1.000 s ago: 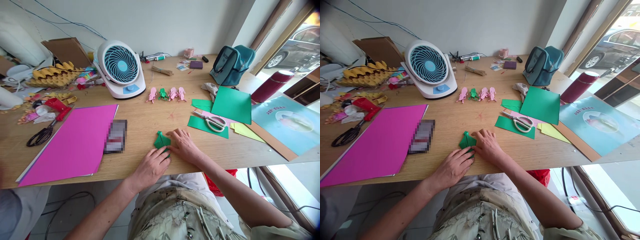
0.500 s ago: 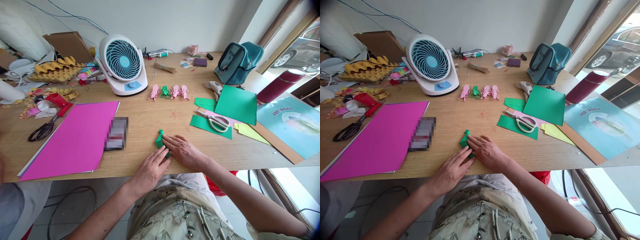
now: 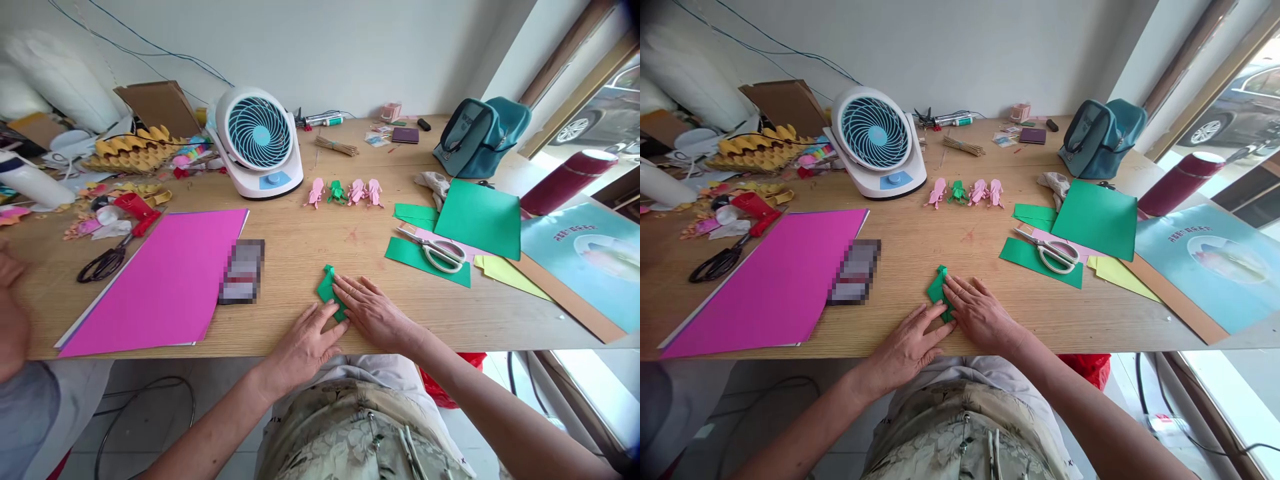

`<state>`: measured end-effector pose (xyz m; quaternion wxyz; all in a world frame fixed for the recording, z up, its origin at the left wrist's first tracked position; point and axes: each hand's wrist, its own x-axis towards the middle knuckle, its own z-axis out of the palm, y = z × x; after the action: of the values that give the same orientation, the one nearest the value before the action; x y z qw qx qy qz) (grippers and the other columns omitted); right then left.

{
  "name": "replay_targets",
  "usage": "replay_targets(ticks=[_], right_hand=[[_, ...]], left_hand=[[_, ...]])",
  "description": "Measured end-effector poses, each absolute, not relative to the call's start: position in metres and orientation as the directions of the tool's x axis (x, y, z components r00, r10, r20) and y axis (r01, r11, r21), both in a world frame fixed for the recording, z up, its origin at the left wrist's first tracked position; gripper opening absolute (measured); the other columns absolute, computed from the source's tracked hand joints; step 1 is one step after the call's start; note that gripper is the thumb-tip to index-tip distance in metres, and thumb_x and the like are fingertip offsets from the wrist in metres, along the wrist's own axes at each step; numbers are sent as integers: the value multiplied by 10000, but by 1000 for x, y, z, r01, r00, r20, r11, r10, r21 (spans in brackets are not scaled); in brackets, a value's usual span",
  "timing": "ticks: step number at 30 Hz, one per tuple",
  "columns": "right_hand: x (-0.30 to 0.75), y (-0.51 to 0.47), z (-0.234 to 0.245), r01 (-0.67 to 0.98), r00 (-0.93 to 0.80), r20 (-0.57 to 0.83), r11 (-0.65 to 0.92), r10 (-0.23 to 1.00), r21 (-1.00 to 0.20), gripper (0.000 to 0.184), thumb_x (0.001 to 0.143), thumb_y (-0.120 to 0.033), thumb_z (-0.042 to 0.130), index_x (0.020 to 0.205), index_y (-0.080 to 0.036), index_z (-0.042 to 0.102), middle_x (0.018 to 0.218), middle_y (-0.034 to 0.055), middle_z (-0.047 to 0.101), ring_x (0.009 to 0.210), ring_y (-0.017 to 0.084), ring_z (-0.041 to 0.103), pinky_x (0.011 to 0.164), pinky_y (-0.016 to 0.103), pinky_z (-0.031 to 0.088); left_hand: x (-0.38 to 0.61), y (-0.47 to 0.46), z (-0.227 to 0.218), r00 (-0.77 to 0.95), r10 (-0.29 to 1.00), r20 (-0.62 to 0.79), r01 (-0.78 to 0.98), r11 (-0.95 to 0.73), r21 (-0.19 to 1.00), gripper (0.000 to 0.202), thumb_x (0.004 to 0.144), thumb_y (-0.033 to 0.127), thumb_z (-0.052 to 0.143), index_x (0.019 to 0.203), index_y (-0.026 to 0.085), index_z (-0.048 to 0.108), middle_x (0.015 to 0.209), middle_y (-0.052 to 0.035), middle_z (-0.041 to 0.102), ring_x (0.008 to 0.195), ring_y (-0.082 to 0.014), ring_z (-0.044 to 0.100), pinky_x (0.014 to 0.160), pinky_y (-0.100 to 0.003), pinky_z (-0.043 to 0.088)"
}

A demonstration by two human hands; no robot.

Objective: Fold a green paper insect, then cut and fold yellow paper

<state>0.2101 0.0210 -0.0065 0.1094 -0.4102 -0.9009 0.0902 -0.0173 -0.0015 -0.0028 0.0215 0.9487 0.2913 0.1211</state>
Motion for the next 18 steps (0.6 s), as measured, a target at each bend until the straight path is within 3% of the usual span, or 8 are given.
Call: replay_targets(ticks=[3, 6, 9, 14, 18], right_hand=[[214, 16, -7, 704, -653, 132, 662, 746, -259, 536, 1035, -265, 326, 1553, -134, 279, 1630, 122, 187, 1514, 255, 191, 1205, 520, 226], [217, 10, -4, 696, -664, 121, 669, 738, -261, 588, 1046, -394, 319, 1565, -128, 240, 1630, 139, 172, 1519, 264, 162, 1212, 535, 198], [215, 5, -1, 703, -661, 126, 669, 740, -242, 685, 1026, -507, 327, 1570, -109, 207, 1626, 166, 159, 1520, 289, 143, 1209, 561, 184], [210, -6, 0, 731, -639, 138, 654, 756, -196, 748, 1006, -563, 328, 1555, -65, 235, 1620, 187, 173, 1520, 314, 134, 1199, 596, 182], [214, -16, -2, 710, -656, 139, 670, 741, -217, 768, 997, -550, 375, 1576, -89, 167, 1628, 174, 170, 1525, 301, 109, 1206, 575, 187]], left_hand=[[-19, -4, -2, 821, 544, 173, 537, -839, 91, 658, 954, 580, 407, 1462, 165, 449, 1478, -214, 457, 1416, -327, 395, 1128, -542, 380], [-20, -8, -4, 814, 562, 145, 558, -827, 72, 827, 864, 730, 376, 1483, 183, 419, 1518, -211, 422, 1433, -346, 369, 1146, -552, 327], [-19, -11, -5, 815, 567, 118, 565, -823, 53, 886, 834, 767, 361, 1499, 182, 390, 1550, -205, 380, 1453, -347, 333, 1154, -529, 300], [-18, -13, -5, 814, 575, 83, 575, -818, 26, 925, 835, 772, 357, 1522, 153, 342, 1568, -224, 334, 1455, -363, 325, 1144, -517, 292], [-18, -15, -6, 810, 579, 94, 578, -815, 41, 941, 830, 783, 329, 1524, 147, 342, 1578, -235, 301, 1461, -369, 309, 1156, -516, 266]])
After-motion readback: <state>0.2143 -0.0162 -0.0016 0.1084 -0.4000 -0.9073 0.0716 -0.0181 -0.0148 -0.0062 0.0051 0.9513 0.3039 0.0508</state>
